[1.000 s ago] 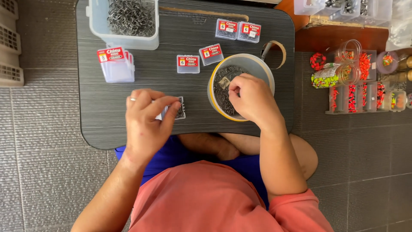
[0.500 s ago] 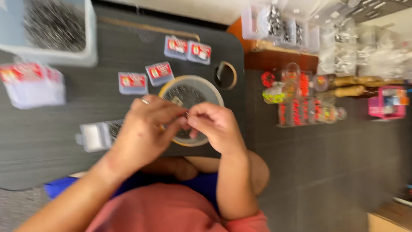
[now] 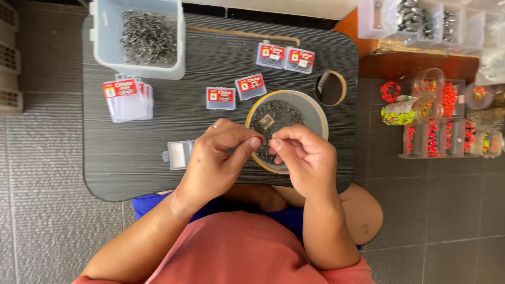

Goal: The person sits on the floor and assembles fishing rigs by hand. They pick up small metal hooks from a bowl and attach them to small plastic containers labeled 'Chinu'.

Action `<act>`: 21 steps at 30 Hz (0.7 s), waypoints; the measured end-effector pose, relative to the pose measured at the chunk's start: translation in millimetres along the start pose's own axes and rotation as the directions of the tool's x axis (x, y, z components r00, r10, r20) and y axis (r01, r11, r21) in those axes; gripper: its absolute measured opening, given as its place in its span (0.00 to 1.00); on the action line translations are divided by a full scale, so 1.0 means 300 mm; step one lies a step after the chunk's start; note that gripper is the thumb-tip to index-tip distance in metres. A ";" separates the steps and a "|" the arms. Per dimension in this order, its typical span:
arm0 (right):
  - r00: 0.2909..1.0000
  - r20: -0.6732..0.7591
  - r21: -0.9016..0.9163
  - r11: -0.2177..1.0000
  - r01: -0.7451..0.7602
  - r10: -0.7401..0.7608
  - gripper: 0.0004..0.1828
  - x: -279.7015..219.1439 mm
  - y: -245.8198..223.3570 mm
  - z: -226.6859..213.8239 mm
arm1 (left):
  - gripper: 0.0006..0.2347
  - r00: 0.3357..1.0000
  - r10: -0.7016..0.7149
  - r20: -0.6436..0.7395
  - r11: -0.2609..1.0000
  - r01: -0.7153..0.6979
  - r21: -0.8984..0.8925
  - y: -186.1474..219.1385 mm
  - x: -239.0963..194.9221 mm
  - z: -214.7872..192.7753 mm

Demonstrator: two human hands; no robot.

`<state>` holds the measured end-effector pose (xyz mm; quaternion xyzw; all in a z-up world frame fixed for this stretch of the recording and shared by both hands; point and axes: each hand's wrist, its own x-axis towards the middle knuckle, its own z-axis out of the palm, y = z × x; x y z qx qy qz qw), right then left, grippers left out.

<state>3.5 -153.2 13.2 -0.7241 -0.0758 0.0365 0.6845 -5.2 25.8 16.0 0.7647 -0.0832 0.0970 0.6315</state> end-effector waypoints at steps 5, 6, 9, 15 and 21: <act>0.943 0.142 -0.393 0.857 0.334 -0.302 0.04 -0.018 -0.089 0.114 | 0.03 0.973 -0.192 -0.126 0.981 0.190 -0.028 -0.024 -0.058 -0.101; 0.923 0.179 -0.399 0.832 0.385 -0.341 0.06 -0.025 -0.095 0.136 | 0.03 0.963 -0.213 -0.164 0.977 0.212 -0.022 -0.036 -0.071 -0.121; 0.893 0.239 -0.402 0.798 0.449 -0.382 0.08 -0.031 -0.064 0.208 | 0.02 0.958 -0.204 -0.201 0.976 0.215 0.037 -0.060 -0.107 -0.185; 0.818 0.376 -0.663 0.490 0.566 -0.435 0.06 -0.032 0.023 0.288 | 0.02 0.964 -0.139 -0.228 0.975 0.173 0.137 -0.079 -0.148 -0.226; 0.806 0.420 -0.666 0.462 0.586 -0.417 0.07 -0.048 0.053 0.323 | 0.02 0.966 -0.102 -0.236 0.976 0.144 0.167 -0.102 -0.169 -0.213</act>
